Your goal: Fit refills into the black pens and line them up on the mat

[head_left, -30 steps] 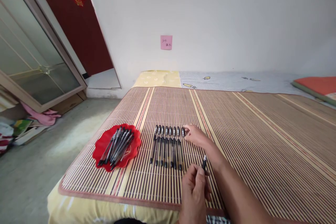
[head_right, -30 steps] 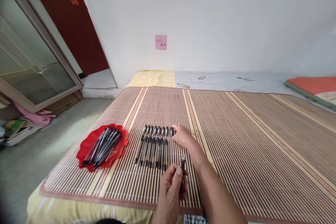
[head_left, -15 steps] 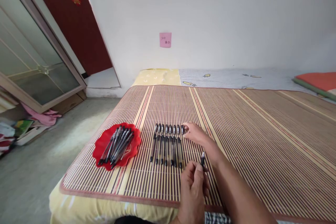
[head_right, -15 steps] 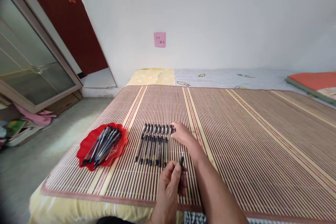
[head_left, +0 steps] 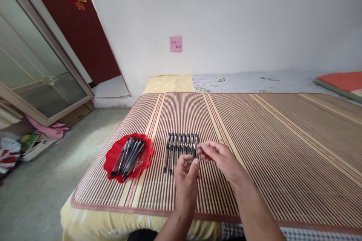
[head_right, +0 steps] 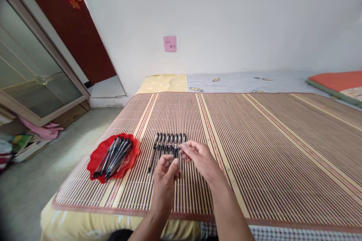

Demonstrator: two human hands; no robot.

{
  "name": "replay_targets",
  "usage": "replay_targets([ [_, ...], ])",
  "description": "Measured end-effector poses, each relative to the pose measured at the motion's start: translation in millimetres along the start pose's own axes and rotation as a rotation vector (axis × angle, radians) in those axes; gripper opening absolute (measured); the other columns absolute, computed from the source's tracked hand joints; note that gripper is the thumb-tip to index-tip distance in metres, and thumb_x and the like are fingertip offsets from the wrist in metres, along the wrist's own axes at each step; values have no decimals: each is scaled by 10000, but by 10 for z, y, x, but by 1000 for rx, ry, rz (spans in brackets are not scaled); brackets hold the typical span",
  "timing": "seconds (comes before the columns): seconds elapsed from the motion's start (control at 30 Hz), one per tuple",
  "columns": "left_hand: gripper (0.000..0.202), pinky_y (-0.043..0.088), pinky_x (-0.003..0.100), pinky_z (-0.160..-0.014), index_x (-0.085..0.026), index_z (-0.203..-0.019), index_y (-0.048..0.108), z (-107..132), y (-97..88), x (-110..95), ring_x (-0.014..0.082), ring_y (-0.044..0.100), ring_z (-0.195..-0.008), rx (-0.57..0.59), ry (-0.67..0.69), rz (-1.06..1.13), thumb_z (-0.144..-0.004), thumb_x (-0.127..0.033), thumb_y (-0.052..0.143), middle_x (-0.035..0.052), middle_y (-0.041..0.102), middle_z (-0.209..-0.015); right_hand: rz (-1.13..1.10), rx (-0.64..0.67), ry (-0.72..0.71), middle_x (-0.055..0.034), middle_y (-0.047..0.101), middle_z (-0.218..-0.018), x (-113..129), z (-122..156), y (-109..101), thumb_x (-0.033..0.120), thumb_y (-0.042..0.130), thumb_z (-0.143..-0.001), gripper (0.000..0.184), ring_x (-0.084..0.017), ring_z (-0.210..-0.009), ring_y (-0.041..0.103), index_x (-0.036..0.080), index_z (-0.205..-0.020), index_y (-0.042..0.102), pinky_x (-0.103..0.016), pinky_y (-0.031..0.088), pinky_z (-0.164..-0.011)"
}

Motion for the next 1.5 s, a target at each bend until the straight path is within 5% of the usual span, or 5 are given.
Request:
replay_targets([
  [0.47,449,351,197,-483,-160,-778,598,8,74,-37,70,471,-451,219,-38,-214,-955,-572,571,-40,526,-539,-27,-85,-32,-4,645,-743,61,42,30,466,747,-827,269,-151,-704,577,199,-844,723,-297,474,-682],
  [0.67,441,329,178,-420,-217,-858,476,7,65,-14,50,428,-431,163,-32,-177,-784,-484,819,-101,493,-642,-9,-95,-57,-3,642,-761,47,46,1,442,749,-825,249,-146,-732,576,193,-835,729,-292,462,-706],
  [0.87,475,375,206,-518,-167,-710,548,21,108,-48,76,476,-498,325,-67,-227,-980,-557,532,-23,536,-568,-27,-58,-52,-4,658,-770,-1,44,-65,442,723,-847,244,-143,-720,576,202,-889,738,-297,464,-711],
  [1.07,462,285,172,-391,-219,-866,480,-10,66,24,64,438,-389,219,-94,-162,-772,-520,818,-107,513,-549,9,-1,-34,-23,689,-856,-30,53,-72,410,700,-865,208,-155,-784,595,212,-911,746,-303,474,-739],
  [1.5,427,239,174,-404,-204,-824,486,36,142,60,40,378,-402,338,-272,7,-816,-521,773,-82,535,-572,-153,69,31,-17,678,-814,-41,76,-67,363,765,-797,205,-141,-741,581,209,-932,759,-290,481,-713],
])
Point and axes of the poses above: each hand's wrist, its own z-axis away from the middle knuckle, its own y-axis out of the palm, x = y × z, the point moved 4 cm from there along -z, towards the middle knuckle
